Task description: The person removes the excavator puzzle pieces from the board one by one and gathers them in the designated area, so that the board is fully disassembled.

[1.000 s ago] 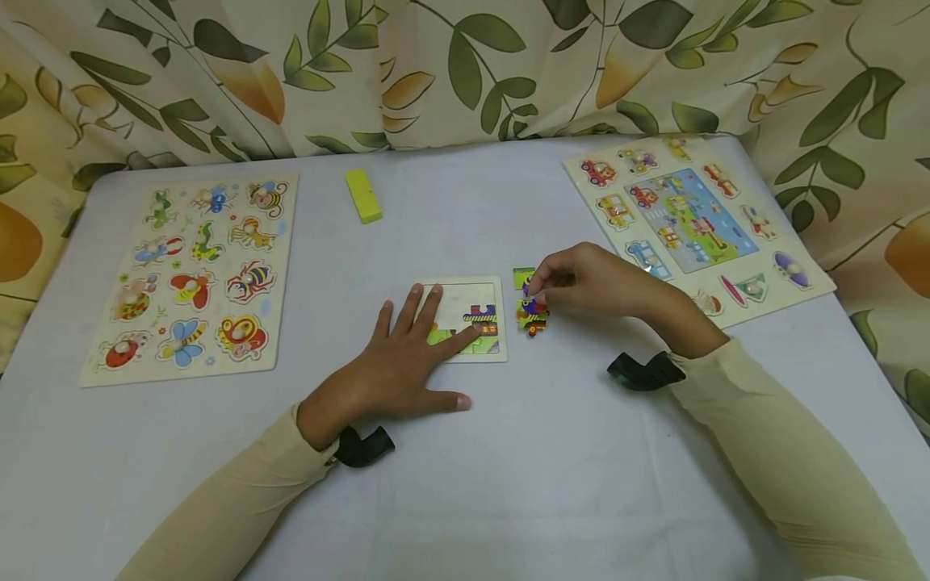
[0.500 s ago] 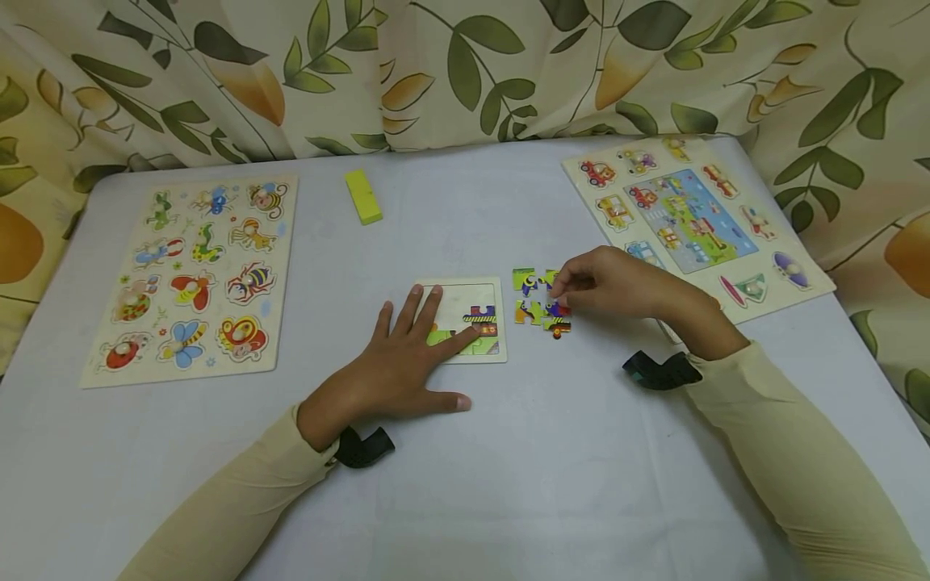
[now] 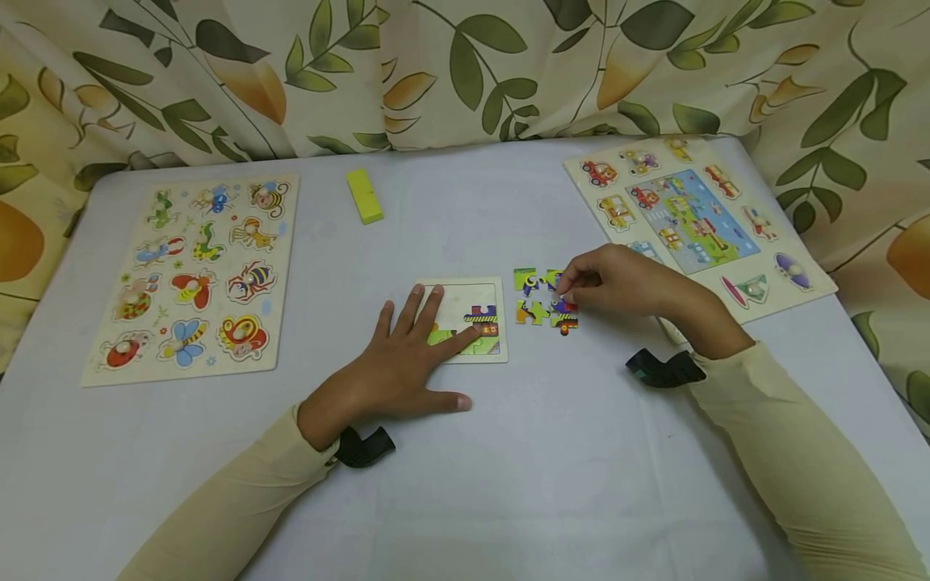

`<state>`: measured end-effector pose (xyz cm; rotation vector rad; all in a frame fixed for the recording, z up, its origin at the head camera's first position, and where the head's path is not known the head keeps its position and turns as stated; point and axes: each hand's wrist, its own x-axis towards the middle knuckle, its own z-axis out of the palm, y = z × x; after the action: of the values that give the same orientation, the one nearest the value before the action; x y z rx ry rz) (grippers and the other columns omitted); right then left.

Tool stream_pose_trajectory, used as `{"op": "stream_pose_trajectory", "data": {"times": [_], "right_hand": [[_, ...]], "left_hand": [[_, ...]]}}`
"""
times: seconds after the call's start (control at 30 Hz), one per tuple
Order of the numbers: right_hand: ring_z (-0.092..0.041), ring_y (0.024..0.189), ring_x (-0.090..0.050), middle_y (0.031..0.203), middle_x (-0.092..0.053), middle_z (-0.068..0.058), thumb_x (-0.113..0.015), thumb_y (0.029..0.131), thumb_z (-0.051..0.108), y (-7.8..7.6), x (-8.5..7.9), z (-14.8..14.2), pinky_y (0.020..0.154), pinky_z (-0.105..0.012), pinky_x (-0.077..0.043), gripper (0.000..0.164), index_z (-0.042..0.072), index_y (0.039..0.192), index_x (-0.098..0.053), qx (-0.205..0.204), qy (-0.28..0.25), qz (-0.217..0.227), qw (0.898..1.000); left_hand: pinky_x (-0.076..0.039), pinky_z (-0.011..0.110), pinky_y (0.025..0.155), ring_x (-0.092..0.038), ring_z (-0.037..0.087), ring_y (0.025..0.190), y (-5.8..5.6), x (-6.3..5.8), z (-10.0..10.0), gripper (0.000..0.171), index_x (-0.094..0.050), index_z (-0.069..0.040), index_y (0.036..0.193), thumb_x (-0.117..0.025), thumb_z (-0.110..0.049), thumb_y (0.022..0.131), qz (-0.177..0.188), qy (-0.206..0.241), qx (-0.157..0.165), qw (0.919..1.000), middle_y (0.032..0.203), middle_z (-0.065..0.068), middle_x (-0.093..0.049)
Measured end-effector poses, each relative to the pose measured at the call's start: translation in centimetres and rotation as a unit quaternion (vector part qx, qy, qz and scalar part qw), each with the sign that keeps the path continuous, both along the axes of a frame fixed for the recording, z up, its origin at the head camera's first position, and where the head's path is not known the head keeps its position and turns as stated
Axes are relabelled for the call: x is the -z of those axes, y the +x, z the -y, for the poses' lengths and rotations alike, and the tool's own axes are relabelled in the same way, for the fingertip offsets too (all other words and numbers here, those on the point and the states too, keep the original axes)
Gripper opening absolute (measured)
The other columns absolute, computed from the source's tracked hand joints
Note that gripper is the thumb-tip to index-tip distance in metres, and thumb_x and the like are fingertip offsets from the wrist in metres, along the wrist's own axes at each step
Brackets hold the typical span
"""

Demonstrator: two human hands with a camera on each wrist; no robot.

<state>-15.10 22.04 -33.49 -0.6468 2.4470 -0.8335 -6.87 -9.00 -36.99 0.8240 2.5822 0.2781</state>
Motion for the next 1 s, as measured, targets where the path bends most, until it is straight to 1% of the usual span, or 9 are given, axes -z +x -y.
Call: {"op": "stream_pose_trajectory", "data": {"times": [0.17, 0.33, 0.4, 0.57, 0.7, 0.87, 1.0], "right_hand": [[-0.018, 0.077, -0.054, 0.084, -0.068, 0.0, -0.068, 0.091, 0.006, 0.1, 0.1, 0.1, 0.067, -0.025, -0.045, 0.003, 0.004, 0.092, -0.071, 0.002, 0.004, -0.01, 1.0], [-0.018, 0.077, -0.052, 0.083, -0.066, 0.0, -0.07, 0.09, 0.008, 0.1, 0.0, 0.1, 0.067, -0.025, -0.043, 0.004, 0.006, 0.093, -0.071, 0.005, 0.004, -0.029, 1.0], [-0.018, 0.077, -0.052, 0.083, -0.065, 0.0, -0.07, 0.09, 0.007, 0.1, 0.0, 0.2, 0.067, -0.026, -0.043, 0.003, 0.006, 0.092, -0.071, 0.012, 0.005, -0.035, 0.999], [-0.019, 0.078, -0.053, 0.086, -0.067, -0.002, -0.067, 0.09, 0.003, 0.0, 0.2, 0.4, 0.068, -0.028, -0.044, 0.006, 0.007, 0.092, -0.07, 0.032, 0.008, -0.04, 0.999], [-0.019, 0.079, -0.054, 0.089, -0.068, -0.002, -0.065, 0.091, 0.003, 0.0, 0.2, 0.7, 0.069, -0.028, -0.044, 0.008, 0.007, 0.095, -0.071, 0.03, 0.002, -0.044, 0.999], [-0.019, 0.08, -0.054, 0.088, -0.067, -0.002, -0.065, 0.092, 0.005, -0.1, -0.1, 1.3, 0.069, -0.027, -0.044, 0.008, 0.006, 0.097, -0.071, 0.03, -0.012, -0.041, 0.999], [-0.02, 0.079, -0.054, 0.087, -0.067, -0.005, -0.064, 0.094, 0.007, 0.0, -0.3, 1.9, 0.066, -0.027, -0.043, 0.009, 0.005, 0.099, -0.071, 0.031, -0.024, -0.029, 0.999]], "left_hand": [[0.009, 0.062, 0.108, 0.026, 0.035, 0.141, 0.0, -0.1, 0.0, 0.086, -0.015, -0.044, 0.154, -0.055, -0.073, 0.083, 0.0, 0.003, 0.0, 1.0, 0.159, 0.015, 0.019], [0.009, 0.062, 0.108, 0.026, 0.035, 0.141, 0.0, -0.1, 0.0, 0.086, -0.015, -0.044, 0.154, -0.055, -0.072, 0.083, 0.0, 0.003, -0.001, 1.0, 0.159, 0.015, 0.019], [0.009, 0.062, 0.108, 0.026, 0.034, 0.141, 0.1, -0.1, 0.0, 0.086, -0.016, -0.044, 0.154, -0.055, -0.072, 0.083, 0.0, 0.003, -0.001, 1.0, 0.159, 0.015, 0.019], [0.009, 0.062, 0.108, 0.026, 0.035, 0.141, 0.0, -0.2, 0.0, 0.086, -0.016, -0.043, 0.154, -0.055, -0.072, 0.083, 0.002, 0.0, 0.001, 1.0, 0.159, 0.015, 0.02], [0.009, 0.062, 0.108, 0.027, 0.035, 0.141, 0.0, -0.2, -0.1, 0.086, -0.016, -0.042, 0.154, -0.055, -0.072, 0.083, 0.007, 0.001, 0.0, 1.0, 0.159, 0.015, 0.02], [0.009, 0.063, 0.108, 0.028, 0.034, 0.141, 0.0, -0.1, -0.2, 0.086, -0.016, -0.043, 0.154, -0.056, -0.071, 0.083, 0.015, 0.008, -0.003, 0.9999, 0.159, 0.015, 0.02], [0.011, 0.063, 0.107, 0.03, 0.034, 0.139, 0.0, 0.0, -0.1, 0.086, -0.016, -0.043, 0.154, -0.056, -0.071, 0.084, 0.021, 0.014, -0.005, 0.9997, 0.158, 0.015, 0.022]]}}
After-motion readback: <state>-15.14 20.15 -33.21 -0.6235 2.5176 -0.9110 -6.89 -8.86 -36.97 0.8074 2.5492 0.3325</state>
